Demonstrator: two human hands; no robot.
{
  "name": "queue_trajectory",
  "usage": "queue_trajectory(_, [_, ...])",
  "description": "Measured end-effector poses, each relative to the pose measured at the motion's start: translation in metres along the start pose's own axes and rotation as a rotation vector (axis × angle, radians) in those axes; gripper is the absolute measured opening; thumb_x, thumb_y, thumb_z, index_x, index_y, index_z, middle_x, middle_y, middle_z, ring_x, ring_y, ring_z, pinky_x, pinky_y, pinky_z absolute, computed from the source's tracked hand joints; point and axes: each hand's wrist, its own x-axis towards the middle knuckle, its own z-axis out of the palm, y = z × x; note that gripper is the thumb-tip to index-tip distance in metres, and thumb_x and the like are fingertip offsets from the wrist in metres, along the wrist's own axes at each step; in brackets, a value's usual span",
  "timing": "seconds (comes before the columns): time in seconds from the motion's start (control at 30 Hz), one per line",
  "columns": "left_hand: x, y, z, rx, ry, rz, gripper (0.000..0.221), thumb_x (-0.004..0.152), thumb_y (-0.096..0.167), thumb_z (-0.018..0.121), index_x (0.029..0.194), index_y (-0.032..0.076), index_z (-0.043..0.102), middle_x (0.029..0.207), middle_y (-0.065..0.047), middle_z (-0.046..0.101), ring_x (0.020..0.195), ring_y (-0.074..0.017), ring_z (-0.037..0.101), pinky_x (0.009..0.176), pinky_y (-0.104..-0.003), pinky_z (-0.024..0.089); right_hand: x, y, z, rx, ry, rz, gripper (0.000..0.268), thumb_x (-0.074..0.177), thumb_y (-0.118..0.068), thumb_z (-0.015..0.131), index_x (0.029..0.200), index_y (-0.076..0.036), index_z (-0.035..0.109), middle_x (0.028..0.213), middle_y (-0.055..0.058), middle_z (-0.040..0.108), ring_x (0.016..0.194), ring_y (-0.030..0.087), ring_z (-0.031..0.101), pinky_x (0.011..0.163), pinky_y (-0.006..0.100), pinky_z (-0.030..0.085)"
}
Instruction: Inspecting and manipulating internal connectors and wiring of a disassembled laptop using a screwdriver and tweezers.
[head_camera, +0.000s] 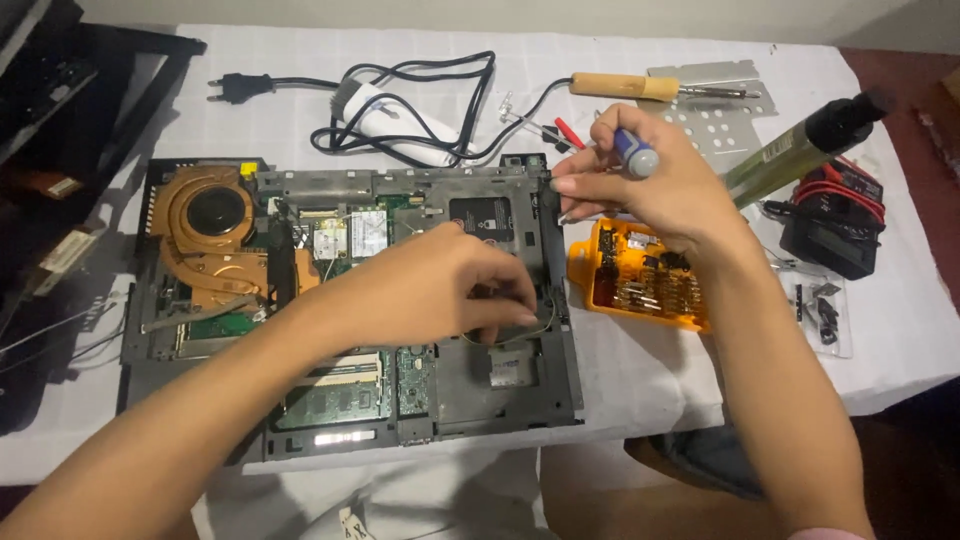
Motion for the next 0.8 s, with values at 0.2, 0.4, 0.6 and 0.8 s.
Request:
queue_trajectory(0.2, [0.02,-0.033,0.021,0.283,0.327,0.205,0.026,0.093,0.021,0.073,0.119,0.022,0.07,0.107,0.003,0.079,0.082,-0.0174,0.076,0.061,-0.039,0.06,-0.001,-0.01,0.001,0.049,0.059,0.176,0.04,0.083,0.005,0.077,0.084,-0.012,0.041,0.098,0.02,0.076,0.072,0.026,0.074,0.072,0.032,0.068])
queue_trajectory(0.4, [0.027,-0.044,0.038,0.486,0.423,0.395,0.027,0.099,0.009,0.068,0.126,0.014,0.069,0.1,0.001,0.055,0.065,-0.0227,0.064,0.035,-0.037,0.042,-0.002,-0.007,0.002,0.017,0.023,0.158,0.039,0.081,0.005,0.079,0.084,-0.012,0.044,0.098,0.015,0.077,0.074,0.024,0.075,0.074,0.032,0.069])
queue_trajectory(0.6, [0.026,-0.043,0.037,0.479,0.386,0.372,0.032,0.095,0.021,0.074,0.125,0.012,0.072,0.1,-0.001,0.053,0.067,-0.0242,0.064,0.036,-0.038,0.043,-0.005,-0.01,0.003,-0.036,-0.018,0.143,0.039,0.082,0.003,0.08,0.083,-0.011,0.043,0.094,0.016,0.077,0.073,0.024,0.075,0.075,0.033,0.07])
queue_trajectory(0.8, [0.025,-0.038,0.034,0.482,0.351,0.348,0.033,0.095,0.019,0.074,0.127,0.011,0.07,0.1,-0.001,0.053,0.07,-0.0254,0.065,0.034,-0.04,0.042,-0.005,-0.009,0.001,-0.095,-0.027,0.125,0.037,0.082,0.002,0.08,0.086,-0.009,0.045,0.098,0.018,0.078,0.075,0.025,0.077,0.073,0.032,0.071])
